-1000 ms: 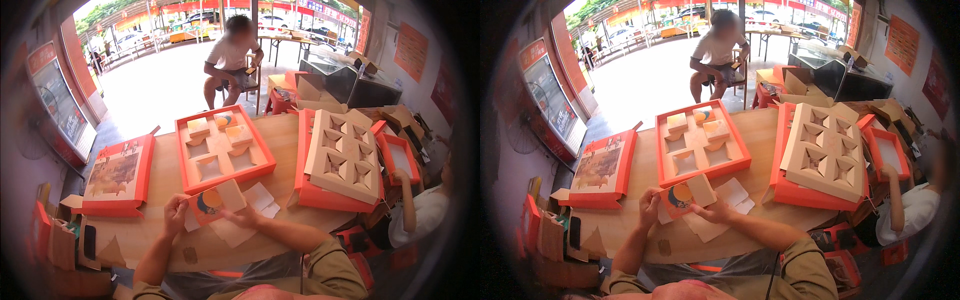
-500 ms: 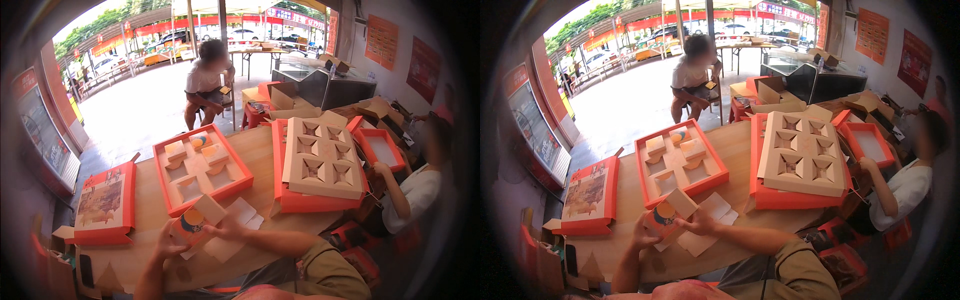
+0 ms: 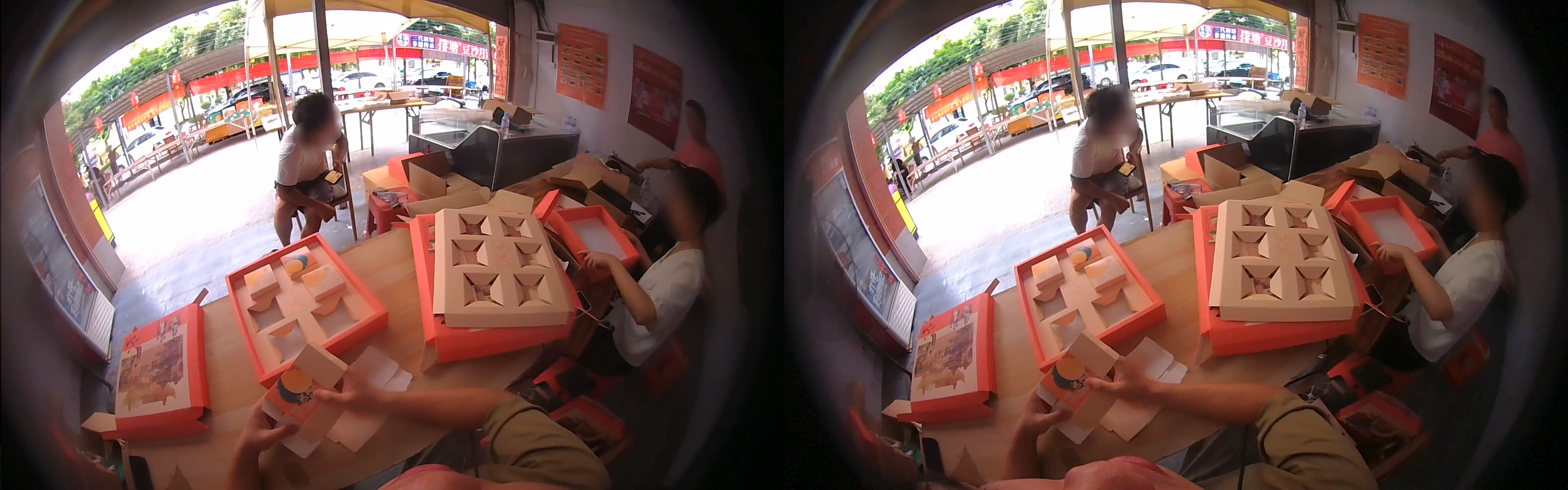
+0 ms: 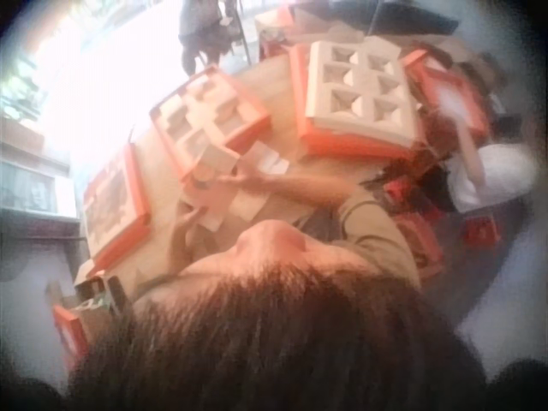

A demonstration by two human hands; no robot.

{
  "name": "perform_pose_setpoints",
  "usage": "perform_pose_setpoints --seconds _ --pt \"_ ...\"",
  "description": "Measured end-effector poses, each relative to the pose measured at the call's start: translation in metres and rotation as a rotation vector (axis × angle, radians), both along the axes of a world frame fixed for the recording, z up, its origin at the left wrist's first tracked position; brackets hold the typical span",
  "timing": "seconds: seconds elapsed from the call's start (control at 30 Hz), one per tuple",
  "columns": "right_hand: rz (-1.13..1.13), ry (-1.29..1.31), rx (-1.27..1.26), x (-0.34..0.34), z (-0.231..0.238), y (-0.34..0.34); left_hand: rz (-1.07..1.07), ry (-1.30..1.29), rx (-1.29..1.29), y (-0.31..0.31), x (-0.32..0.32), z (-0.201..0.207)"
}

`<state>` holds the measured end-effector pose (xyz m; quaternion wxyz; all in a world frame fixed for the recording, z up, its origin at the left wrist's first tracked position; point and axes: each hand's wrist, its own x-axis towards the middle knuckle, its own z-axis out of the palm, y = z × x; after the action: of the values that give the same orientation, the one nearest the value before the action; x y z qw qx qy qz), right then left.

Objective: The person assembles cardboard gift boxes by folding pre-cut pieces, placing cardboard divider inserts into the boxes, and stacking the completed boxes and components on a table.

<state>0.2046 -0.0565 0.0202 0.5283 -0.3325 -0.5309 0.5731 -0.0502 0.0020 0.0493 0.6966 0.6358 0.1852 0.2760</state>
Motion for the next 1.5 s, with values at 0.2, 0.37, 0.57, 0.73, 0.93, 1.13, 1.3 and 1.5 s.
perform_pose_setpoints --seconds 0.2,0.37,0.57,0.73,0.93,1.13,1.3,1.5 --pt "-0.121 -0.092 0.12 -0.002 -0.019 0.005 -0.163 0.171 -0.074 0.018 -0.03 -0.031" --pt "-0.224 -0.15 0.148 -0.003 -0.011 0.003 -0.284 0.241 -0.092 0.032 -0.047 -0.036" --pt "-0.307 -0.227 0.133 -0.004 -0.003 0.0 -0.251 0.159 -0.1 0.028 -0.045 -0.022" --pt "-0.338 -0.311 0.215 -0.006 -0.01 0.002 0.16 0.035 0.03 0.007 -0.007 -0.01" --pt "-0.297 -0.039 0.268 -0.014 -0.001 -0.002 0.544 0.207 0.275 0.002 0.009 -0.039" --pt "-0.287 -0.049 0.123 -0.003 -0.001 -0.001 0.595 0.419 0.481 -0.004 0.008 -0.024" --pt "-0.6 -0.461 0.602 0.003 -0.022 0.014 0.57 0.541 0.664 -0.008 0.011 -0.02" --pt "-0.614 -0.503 0.568 -0.002 -0.001 0.004 0.574 0.726 0.798 -0.017 0.013 -0.014"
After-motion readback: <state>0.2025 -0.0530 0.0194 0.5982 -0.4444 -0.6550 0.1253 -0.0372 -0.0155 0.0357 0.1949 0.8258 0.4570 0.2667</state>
